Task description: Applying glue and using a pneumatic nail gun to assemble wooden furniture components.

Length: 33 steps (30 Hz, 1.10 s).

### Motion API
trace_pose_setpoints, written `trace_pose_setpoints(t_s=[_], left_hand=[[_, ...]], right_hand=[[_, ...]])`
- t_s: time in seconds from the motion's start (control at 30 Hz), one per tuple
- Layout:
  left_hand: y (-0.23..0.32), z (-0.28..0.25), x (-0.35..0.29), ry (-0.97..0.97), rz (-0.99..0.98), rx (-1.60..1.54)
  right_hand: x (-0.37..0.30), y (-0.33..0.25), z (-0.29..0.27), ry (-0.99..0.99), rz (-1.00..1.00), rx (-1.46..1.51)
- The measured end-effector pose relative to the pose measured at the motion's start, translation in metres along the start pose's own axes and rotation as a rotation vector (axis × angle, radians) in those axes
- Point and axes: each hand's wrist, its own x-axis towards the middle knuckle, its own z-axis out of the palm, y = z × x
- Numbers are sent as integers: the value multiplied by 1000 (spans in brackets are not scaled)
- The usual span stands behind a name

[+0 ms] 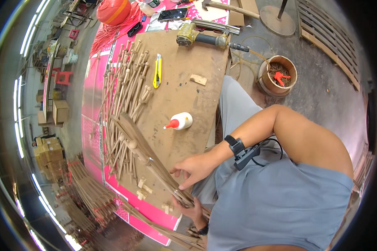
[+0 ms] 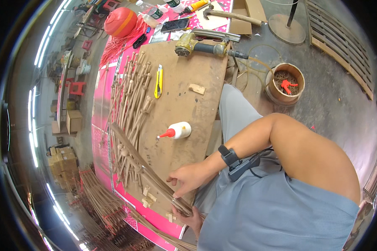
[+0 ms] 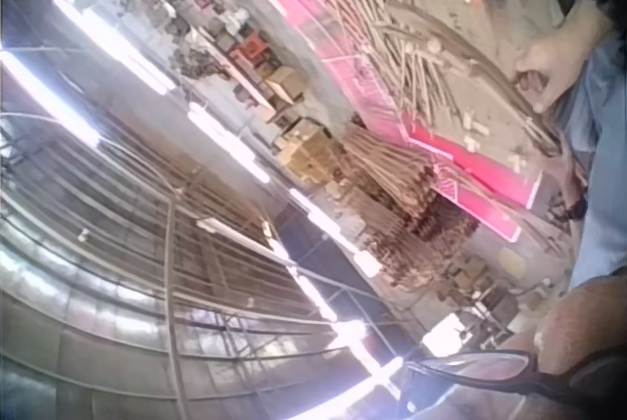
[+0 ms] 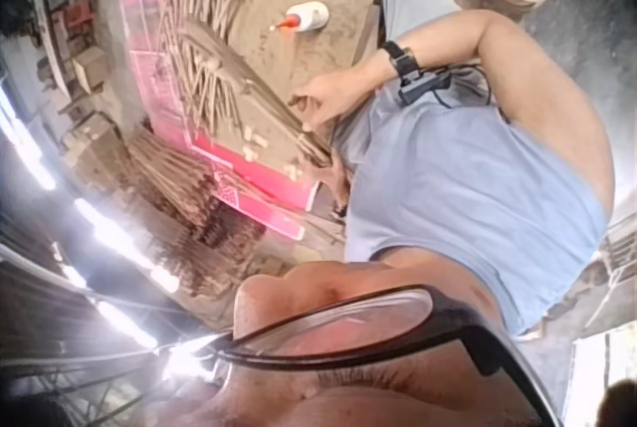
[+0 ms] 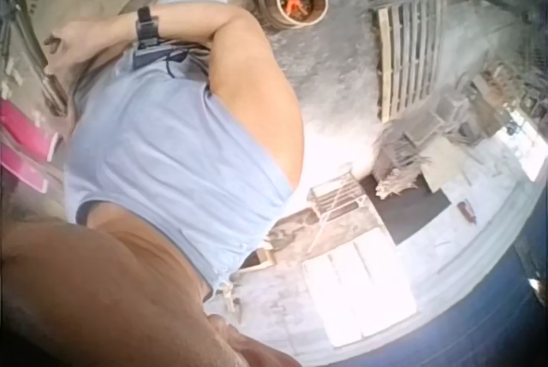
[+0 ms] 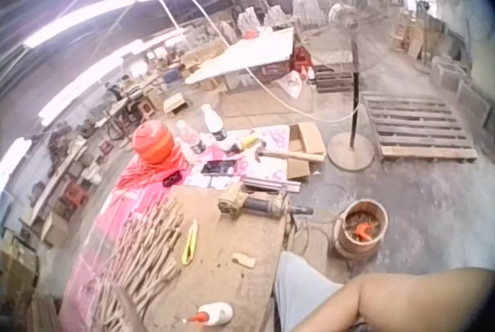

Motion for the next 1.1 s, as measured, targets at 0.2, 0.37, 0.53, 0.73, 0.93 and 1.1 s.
trace_pose_setpoints(t_s=[0.2, 0.37, 0.53, 0.73, 0.93, 1.1], left_hand=[[-25, 11, -19, 137, 128, 432], [-34, 16, -32, 199, 146, 617], [-47, 18, -43, 178, 87, 531], [-29, 13, -40, 99, -39, 147], [21, -6, 13, 78, 39, -249], [56, -30, 59, -21, 9, -495]], right_hand=[[13, 2, 9, 26, 154, -6], [12, -7, 11, 79, 272, 82], [14, 11, 32, 105, 202, -9], [8, -3, 43, 96, 84, -141], [5, -8, 58, 40, 1, -92], [2, -4, 76, 98, -161, -13]])
